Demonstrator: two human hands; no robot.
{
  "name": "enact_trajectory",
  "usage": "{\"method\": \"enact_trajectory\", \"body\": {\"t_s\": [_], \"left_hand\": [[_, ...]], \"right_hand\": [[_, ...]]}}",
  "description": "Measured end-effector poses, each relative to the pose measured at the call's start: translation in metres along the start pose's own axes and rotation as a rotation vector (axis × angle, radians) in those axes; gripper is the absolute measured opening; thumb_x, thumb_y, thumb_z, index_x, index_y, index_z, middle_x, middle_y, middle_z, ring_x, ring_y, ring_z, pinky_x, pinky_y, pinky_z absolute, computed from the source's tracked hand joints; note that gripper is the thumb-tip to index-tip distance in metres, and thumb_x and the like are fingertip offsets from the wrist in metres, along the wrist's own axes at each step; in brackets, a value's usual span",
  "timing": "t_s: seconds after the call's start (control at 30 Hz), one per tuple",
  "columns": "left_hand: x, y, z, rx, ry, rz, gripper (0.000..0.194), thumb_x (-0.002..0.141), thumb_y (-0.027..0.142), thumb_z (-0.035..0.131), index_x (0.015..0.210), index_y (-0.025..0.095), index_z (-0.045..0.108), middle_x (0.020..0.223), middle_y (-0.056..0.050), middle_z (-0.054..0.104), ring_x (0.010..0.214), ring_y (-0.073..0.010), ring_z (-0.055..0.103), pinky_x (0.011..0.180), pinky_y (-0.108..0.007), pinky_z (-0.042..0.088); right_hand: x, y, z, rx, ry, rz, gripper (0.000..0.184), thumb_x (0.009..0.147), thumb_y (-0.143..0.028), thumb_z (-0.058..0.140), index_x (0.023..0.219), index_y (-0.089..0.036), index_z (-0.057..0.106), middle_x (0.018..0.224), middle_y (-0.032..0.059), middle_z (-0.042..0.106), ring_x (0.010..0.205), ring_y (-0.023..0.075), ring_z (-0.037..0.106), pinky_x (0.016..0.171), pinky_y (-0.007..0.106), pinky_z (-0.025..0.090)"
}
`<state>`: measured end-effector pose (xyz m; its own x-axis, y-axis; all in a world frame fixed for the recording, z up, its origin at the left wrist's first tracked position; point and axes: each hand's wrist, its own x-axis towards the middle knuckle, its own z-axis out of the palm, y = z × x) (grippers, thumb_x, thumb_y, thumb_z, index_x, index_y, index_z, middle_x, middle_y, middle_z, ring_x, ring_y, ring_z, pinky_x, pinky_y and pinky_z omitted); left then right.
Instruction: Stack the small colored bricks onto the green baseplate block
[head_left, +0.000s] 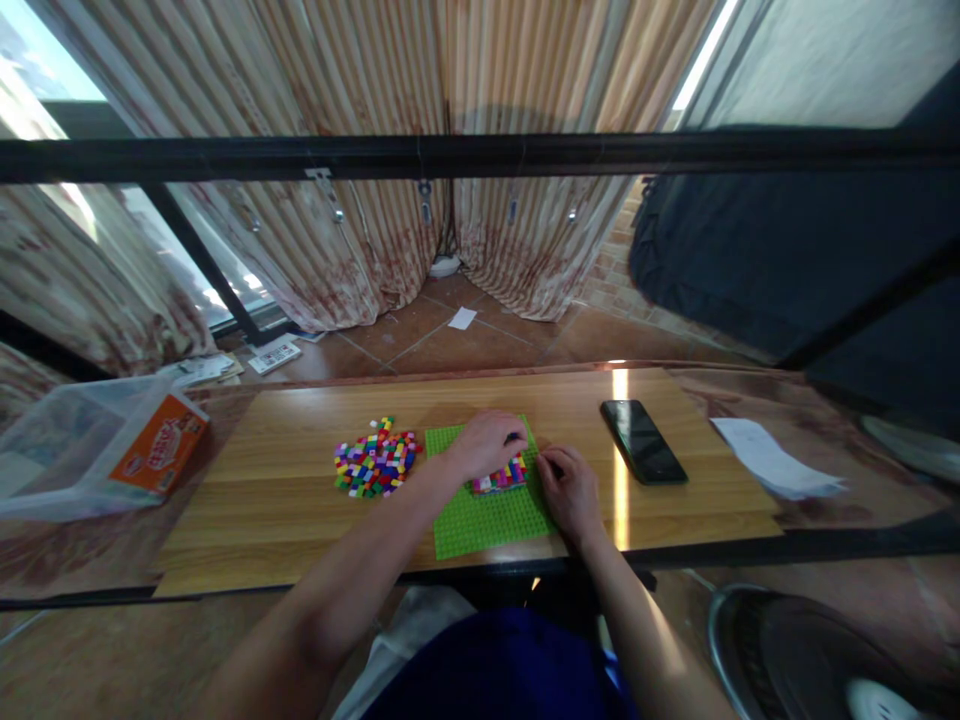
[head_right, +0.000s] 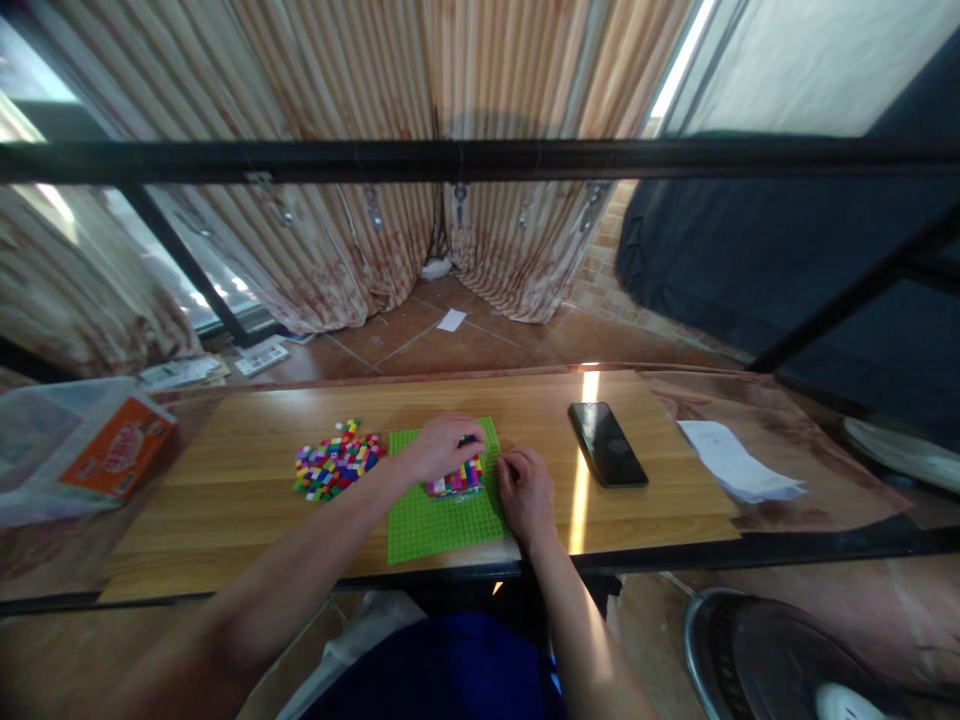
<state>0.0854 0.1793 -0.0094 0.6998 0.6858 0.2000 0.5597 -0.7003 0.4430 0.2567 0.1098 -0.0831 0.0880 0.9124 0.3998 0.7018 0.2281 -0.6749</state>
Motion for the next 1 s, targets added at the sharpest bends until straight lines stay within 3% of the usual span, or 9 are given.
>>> {"method": "enact_trajectory", "body": {"t_s": [0.33,0.63,1.0], "left_hand": [[-0.002,0.005,-0.002,0.007,0.034,-0.146,0.021,0.082,0.028,0.059,0.1,0.02,0.067,0.1,-0.004,0.07,0.092,-0.0192,0.064,0.088,-0.03,0.049],[-0.002,0.009,-0.004,0.022,0.023,-0.253,0.022,0.081,0.031,0.061,0.098,0.022,0.072,0.101,-0.004,0.073,0.094,-0.0205,0.066,0.087,-0.032,0.05],[-0.011,0.003,0.007,0.045,0.16,-0.108,0.02,0.086,0.032,0.058,0.096,0.021,0.071,0.102,-0.004,0.073,0.098,-0.0194,0.065,0.097,-0.038,0.041]], "right_hand": [[0.0,-0.002,-0.002,0.01,-0.004,0.01,0.024,0.09,-0.031,0.049,0.079,-0.019,0.066,0.087,0.0073,0.065,0.081,0.0185,0.058,0.075,0.031,0.045],[0.0,-0.002,-0.002,-0.003,0.001,0.007,0.023,0.089,-0.031,0.049,0.078,-0.019,0.066,0.085,0.0069,0.065,0.08,0.0184,0.058,0.075,0.031,0.045],[0.0,-0.003,-0.002,-0.004,0.006,-0.01,0.023,0.089,-0.029,0.049,0.078,-0.019,0.065,0.085,0.0066,0.065,0.08,0.0182,0.058,0.074,0.031,0.045]]}}
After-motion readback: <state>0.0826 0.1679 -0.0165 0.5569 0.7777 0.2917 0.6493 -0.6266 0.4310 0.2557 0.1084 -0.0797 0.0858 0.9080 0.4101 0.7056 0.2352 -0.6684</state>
